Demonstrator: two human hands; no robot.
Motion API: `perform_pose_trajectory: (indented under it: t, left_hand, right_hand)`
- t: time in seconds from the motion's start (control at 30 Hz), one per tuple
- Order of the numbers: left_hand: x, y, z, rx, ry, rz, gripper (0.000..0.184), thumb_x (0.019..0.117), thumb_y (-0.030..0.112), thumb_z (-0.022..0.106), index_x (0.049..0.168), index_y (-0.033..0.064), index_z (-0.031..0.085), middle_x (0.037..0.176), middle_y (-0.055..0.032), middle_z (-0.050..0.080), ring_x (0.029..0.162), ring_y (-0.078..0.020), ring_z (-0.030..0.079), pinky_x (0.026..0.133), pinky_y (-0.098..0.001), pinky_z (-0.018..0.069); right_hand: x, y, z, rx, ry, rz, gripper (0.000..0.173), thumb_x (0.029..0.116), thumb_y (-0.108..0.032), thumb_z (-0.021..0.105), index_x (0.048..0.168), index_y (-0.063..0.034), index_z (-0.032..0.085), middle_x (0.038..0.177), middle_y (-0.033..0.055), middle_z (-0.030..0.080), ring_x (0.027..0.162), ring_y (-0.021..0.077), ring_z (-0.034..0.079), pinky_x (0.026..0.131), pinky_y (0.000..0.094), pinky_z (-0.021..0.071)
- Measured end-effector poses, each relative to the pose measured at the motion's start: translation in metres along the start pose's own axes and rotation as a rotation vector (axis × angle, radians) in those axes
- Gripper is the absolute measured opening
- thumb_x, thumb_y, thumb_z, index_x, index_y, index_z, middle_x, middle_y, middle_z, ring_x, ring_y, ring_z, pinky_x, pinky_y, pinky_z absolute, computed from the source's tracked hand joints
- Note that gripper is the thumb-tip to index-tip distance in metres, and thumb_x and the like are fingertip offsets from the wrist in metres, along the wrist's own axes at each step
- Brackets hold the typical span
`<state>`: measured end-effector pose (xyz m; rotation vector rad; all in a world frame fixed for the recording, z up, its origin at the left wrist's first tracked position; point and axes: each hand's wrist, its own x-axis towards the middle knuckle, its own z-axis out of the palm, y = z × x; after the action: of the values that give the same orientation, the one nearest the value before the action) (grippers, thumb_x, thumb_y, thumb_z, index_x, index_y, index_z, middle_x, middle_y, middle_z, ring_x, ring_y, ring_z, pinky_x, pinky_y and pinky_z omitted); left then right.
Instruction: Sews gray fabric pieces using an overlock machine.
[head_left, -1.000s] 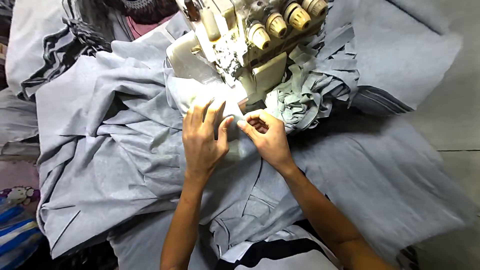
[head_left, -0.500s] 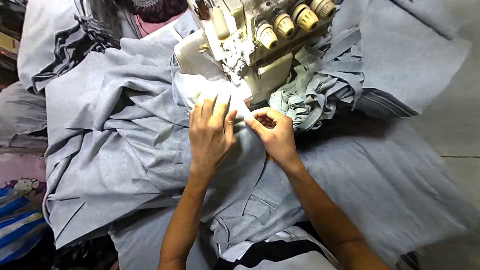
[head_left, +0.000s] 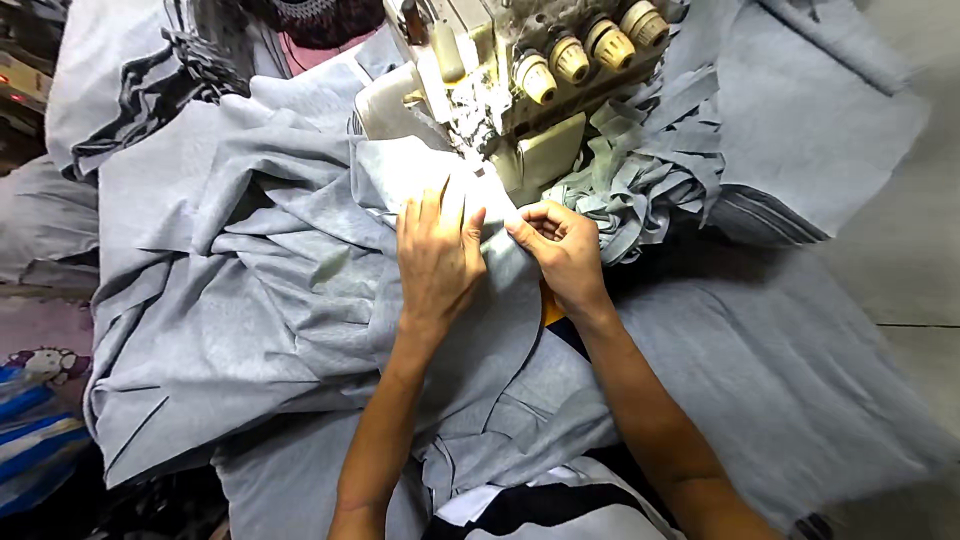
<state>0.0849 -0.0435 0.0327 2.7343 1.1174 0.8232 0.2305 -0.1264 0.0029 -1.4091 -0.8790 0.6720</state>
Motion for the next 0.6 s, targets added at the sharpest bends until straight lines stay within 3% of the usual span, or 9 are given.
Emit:
perform_pose_trajectory:
  t: [0.23,0.4,0.5,0.6]
  left_hand:
    - [0.011,-0.001,0.004,0.012,-0.022,-0.04,0.048,0.1111,0.032,0.034,0.149,0.0098,0.056,0.154,-0.01,0.052,0.141,-0.028,0.048,0.117,-0.047,0.034]
    - [0.003,0.0,0.001,0.015,-0.017,0.021,0.048,0.1108,0.029,0.037,0.149,0.0061,0.053,0.154,-0.0154,0.049,0.138,-0.0345,0.048,0.113,-0.0505,0.0366]
    - [0.006,-0.003,0.002,-0.004,-0.013,0.014,0.046,0.1104,0.029,0.039,0.149,0.0086,0.054,0.153,-0.0125,0.051,0.138,-0.0306,0.049,0.112,-0.0475,0.0378]
    - [-0.012,-0.009,-0.008,-0.111,0.031,-0.026,0.045,0.1086,0.027,0.045,0.149,0.0075,0.053,0.154,-0.0155,0.047,0.14,-0.0341,0.046,0.114,-0.0531,0.0378]
  right_hand:
    - [0.001,0.003,-0.002,0.005,-0.012,-0.028,0.012,0.0978,-0.022,0.071,0.1,-0.0107,0.069,0.085,0.0009,0.068,0.069,0.0092,0.064,0.059,0.0224,0.0543]
    - [-0.006,0.007,-0.007,0.002,-0.054,-0.028,0.013,0.099,-0.023,0.07,0.101,-0.0109,0.067,0.085,0.0016,0.066,0.067,0.0102,0.062,0.055,0.0224,0.0524]
    - [-0.011,0.007,-0.011,-0.059,-0.076,0.014,0.016,0.0985,-0.027,0.071,0.104,-0.0125,0.067,0.085,0.0008,0.068,0.067,0.01,0.064,0.055,0.0234,0.0531]
    - [-0.02,0.006,-0.016,-0.123,-0.087,0.058,0.017,0.0961,-0.026,0.073,0.105,-0.0118,0.068,0.085,0.0012,0.069,0.067,0.0096,0.065,0.057,0.0242,0.0545]
